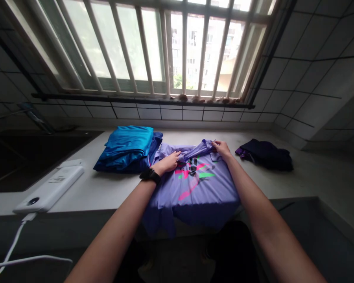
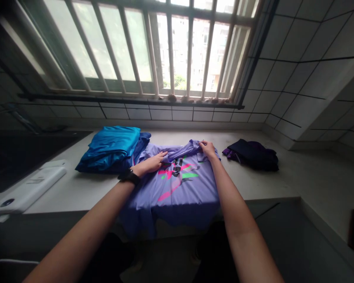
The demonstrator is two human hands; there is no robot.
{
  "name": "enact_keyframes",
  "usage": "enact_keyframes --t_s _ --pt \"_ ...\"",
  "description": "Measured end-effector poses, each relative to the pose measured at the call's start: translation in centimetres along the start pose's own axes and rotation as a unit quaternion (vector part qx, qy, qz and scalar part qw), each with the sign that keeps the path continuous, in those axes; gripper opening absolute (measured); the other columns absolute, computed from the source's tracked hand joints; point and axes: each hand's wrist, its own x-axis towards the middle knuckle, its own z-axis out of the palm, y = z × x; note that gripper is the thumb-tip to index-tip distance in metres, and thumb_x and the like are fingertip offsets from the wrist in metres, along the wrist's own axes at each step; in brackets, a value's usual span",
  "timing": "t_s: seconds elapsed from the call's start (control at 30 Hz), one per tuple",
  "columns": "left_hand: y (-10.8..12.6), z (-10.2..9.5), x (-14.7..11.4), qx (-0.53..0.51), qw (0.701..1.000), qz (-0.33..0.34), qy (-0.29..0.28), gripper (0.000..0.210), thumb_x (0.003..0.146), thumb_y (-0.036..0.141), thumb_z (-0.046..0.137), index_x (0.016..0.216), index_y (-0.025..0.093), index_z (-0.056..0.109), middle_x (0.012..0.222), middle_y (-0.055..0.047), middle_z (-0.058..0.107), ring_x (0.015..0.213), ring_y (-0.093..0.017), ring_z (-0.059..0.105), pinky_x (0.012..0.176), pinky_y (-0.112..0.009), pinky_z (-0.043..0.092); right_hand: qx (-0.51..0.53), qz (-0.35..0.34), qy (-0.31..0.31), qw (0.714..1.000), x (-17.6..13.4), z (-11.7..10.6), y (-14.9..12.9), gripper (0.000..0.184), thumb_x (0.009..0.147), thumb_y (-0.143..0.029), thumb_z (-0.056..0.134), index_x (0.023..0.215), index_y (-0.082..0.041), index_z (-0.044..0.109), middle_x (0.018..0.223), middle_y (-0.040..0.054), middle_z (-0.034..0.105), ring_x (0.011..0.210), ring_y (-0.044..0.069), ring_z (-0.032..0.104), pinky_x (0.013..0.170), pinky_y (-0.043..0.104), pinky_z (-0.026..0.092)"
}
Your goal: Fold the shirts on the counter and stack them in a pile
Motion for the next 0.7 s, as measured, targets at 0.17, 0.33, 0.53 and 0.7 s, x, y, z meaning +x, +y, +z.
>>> enact_keyframes --t_s 0.17,0.33,0.53,0.7 --pt "-1.6 -4.8 4.4 -0.049 0.98 -0.074 0.176 0.051 0.089 0.007 0.043 0.131 0.016 0.071 0.138 -0.012 0.071 0.133 -0.024 0.062 0.12 -0.039 0.042 0.045 -0.058 0.133 0.988 4.4 -1.8 -2.8 0.042 0.09 -0.049 0.069 0.102 -0.011 0.08 0.104 0.0169 0.081 0.101 0.031 0.077 0.091 0.041 0.06" --pt "-1.3 -9.5 3.0 -0.141 0.926 -0.077 0.341 0.04 0.102 0.035 0.043 0.113 0.014 0.075 0.112 -0.014 0.078 0.109 -0.028 0.071 0.096 -0.036 0.053 0.025 -0.187 0.111 0.976 3.2 -4.2 -4.8 0.049 0.085 -0.063 0.072 0.098 -0.016 0.08 0.091 0.0115 0.08 0.088 0.028 0.076 0.087 0.042 0.061" --pt "1.7 -10.9 -3.3 -0.157 0.935 -0.041 0.315 0.034 0.098 0.036 0.046 0.097 0.017 0.075 0.092 -0.007 0.078 0.085 -0.022 0.07 0.081 -0.029 0.052 0.108 -0.207 0.058 0.971 -5.5 -5.3 -5.0 0.066 0.079 -0.083 0.064 0.095 -0.02 0.074 0.088 0.0058 0.074 0.08 0.023 0.07 0.069 0.036 0.063" --pt "4.6 -7.0 -12.1 -0.197 0.923 -0.053 0.325 0.04 0.098 0.046 0.047 0.103 0.018 0.074 0.097 -0.007 0.08 0.092 -0.025 0.072 0.084 -0.031 0.056 0.112 -0.233 0.059 0.964 -16.2 -5.5 -3.9 0.049 0.091 -0.07 0.061 0.091 -0.023 0.074 0.096 0.0072 0.074 0.092 0.024 0.071 0.083 0.038 0.061"
